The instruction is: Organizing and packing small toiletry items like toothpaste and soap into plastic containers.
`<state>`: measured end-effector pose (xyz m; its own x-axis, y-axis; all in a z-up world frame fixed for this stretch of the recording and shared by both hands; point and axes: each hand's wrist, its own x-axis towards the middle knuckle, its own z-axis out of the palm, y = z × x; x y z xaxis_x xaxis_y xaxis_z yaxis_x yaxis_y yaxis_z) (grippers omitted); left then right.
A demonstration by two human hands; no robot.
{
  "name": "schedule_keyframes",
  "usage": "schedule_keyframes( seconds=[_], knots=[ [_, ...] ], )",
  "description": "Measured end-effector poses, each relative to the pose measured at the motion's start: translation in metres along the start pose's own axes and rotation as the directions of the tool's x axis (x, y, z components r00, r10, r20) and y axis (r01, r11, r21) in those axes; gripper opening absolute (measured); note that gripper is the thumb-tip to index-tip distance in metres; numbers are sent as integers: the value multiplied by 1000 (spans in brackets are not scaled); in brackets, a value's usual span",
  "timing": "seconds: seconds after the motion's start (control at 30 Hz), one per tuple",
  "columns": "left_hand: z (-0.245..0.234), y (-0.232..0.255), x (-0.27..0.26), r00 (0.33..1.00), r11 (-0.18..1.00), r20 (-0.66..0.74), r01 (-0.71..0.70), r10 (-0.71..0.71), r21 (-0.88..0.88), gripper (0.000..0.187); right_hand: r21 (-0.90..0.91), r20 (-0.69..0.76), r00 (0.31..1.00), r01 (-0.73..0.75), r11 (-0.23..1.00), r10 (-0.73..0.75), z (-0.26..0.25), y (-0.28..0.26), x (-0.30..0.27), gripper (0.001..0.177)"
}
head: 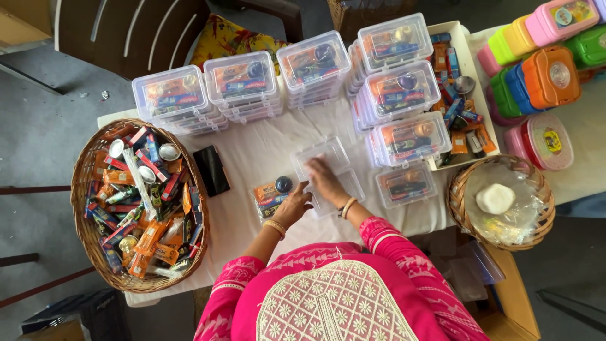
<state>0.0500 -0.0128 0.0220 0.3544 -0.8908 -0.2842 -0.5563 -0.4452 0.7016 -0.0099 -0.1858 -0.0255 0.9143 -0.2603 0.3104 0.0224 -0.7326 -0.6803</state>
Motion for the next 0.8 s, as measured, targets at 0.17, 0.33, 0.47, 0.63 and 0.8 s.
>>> schedule_keyframes(
  seconds=[0.17, 0.33, 0.47, 0.63, 0.8],
  knots=[
    [3, -2, 2, 996, 995, -66, -62, 68, 79, 22, 30, 166, 982, 90, 995, -94, 4, 30, 19, 36],
    [3, -5, 2, 989, 988, -104, -89, 102, 122, 22, -83, 60, 990, -125, 989, 130, -13, 17, 28, 34],
    [8, -6, 3, 986, 981, -125, -89, 111, 172, 25, -71, 56, 997, -45, 996, 49, -1, 9, 19, 37],
    [13, -9, 3, 988, 977, -125, -68, 95, 203, 26, 10, 87, 996, 11, 1000, -12, -31, 24, 13, 33],
    [13, -10, 6, 989, 978, -123, -54, 80, 201, 28, -57, -59, 964, -261, 964, 258, -47, 33, 12, 29]
  ],
)
